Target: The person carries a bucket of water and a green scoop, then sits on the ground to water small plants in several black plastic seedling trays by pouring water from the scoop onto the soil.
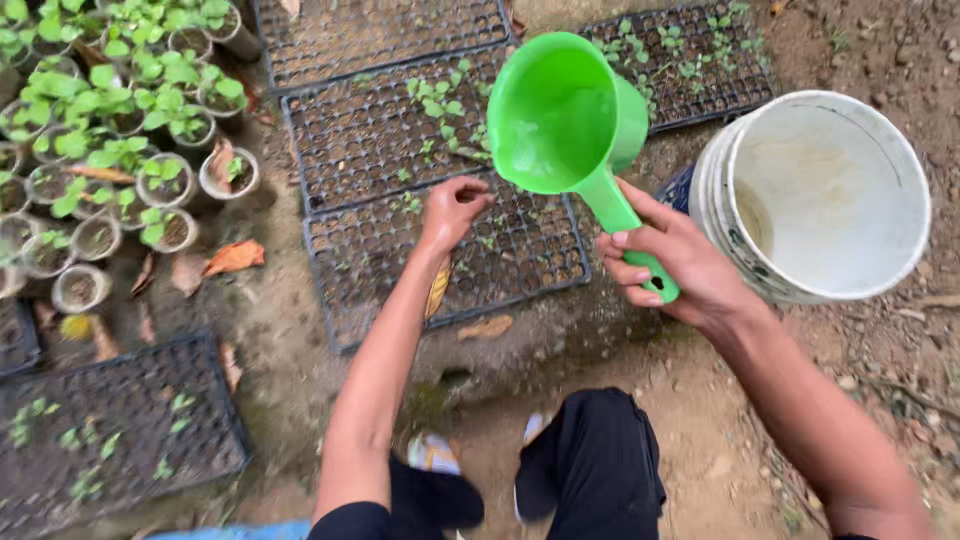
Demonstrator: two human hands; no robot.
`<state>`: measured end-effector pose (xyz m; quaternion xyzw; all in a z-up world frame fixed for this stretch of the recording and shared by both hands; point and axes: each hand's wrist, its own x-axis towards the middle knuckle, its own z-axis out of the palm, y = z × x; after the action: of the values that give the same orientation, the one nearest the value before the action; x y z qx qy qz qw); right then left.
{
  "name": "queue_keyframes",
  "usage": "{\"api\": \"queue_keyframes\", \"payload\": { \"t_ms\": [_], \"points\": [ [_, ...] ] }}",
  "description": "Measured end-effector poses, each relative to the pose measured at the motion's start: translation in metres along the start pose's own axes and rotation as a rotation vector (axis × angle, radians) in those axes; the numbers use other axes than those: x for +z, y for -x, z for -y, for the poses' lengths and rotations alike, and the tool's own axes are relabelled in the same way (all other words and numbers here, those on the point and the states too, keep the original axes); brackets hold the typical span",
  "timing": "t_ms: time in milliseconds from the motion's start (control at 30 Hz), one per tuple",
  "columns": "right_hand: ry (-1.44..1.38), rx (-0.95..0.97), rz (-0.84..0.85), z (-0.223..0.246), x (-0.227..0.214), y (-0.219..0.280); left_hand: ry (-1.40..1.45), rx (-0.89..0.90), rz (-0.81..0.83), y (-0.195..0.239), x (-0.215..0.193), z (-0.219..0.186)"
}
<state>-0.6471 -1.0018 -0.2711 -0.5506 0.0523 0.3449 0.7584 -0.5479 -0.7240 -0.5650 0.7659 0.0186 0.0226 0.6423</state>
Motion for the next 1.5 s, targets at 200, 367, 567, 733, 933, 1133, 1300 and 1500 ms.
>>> {"api": "queue_keyframes", "payload": {
  "t_ms": [200, 367, 567, 733, 933, 1133, 1300, 1500],
  "points": [
    [0.265, -0.059, 0.008, -0.008, -0.037, -0.046, -0.095, 0.049, -0.001, -0.041, 0.032, 0.035],
    [0.383, -0.125, 0.031, -0.023, -0.055, -0.057, -0.132, 0.08, -0.014, -0.055, 0.05, 0.038],
    [0.4, -0.161, 0.032, -0.026, -0.065, -0.063, -0.133, 0.012, -0.016, -0.06, 0.061, 0.024],
    [0.496, -0.193, 0.007, -0.023, -0.073, -0.067, -0.166, 0.126, -0.024, -0.08, 0.065, 0.012],
    [0.436, -0.206, 0.01, -0.021, -0.077, -0.073, -0.223, 0.063, 0.038, -0.091, 0.082, 0.009],
    [0.499, -0.234, -0.044, -0.027, -0.075, -0.082, -0.172, 0.253, -0.075, -0.1, 0.099, 0.012],
    [0.516, -0.25, -0.053, -0.029, -0.078, -0.085, -0.018, 0.198, -0.015, -0.109, 0.103, 0.024],
    [0.513, -0.257, -0.042, -0.03, -0.072, -0.088, 0.124, 0.102, 0.0, -0.119, 0.093, 0.041]
  ]
}}
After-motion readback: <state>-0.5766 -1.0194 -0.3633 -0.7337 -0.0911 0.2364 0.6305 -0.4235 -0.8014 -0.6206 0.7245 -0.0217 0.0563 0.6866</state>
